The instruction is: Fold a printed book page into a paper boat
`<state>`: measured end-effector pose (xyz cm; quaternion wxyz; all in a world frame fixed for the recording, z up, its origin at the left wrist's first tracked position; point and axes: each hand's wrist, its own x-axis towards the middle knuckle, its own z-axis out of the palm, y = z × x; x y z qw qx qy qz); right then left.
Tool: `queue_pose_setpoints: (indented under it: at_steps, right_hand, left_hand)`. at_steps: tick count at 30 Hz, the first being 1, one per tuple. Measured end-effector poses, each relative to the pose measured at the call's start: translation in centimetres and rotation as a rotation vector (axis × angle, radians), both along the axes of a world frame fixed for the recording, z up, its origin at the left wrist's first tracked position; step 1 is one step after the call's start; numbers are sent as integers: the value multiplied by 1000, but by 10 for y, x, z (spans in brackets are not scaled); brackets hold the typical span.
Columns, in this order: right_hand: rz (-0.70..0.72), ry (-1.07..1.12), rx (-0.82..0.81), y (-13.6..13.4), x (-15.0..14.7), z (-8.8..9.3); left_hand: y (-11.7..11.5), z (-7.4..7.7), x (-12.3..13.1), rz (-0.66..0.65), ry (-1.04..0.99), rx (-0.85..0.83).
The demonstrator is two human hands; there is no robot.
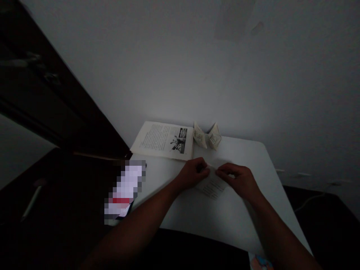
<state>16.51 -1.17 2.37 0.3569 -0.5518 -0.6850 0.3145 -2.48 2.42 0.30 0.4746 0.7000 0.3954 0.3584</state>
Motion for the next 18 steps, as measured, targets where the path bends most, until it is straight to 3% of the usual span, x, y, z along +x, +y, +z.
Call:
queue_pose_setpoints:
  at_steps: [8,13,18]
  right_hand:
    - [-140,177,-74,-3,-5,-23]
    - [-196,206,-27,-6,-3,-27]
    - [-149,218,82,-6,-7,-26]
  left_hand:
    - [-4,-5,2,-98,-101,-152]
    - [-4,-6,3,-24,-86,-104]
    - [-4,-4,3,-7,-34,-28]
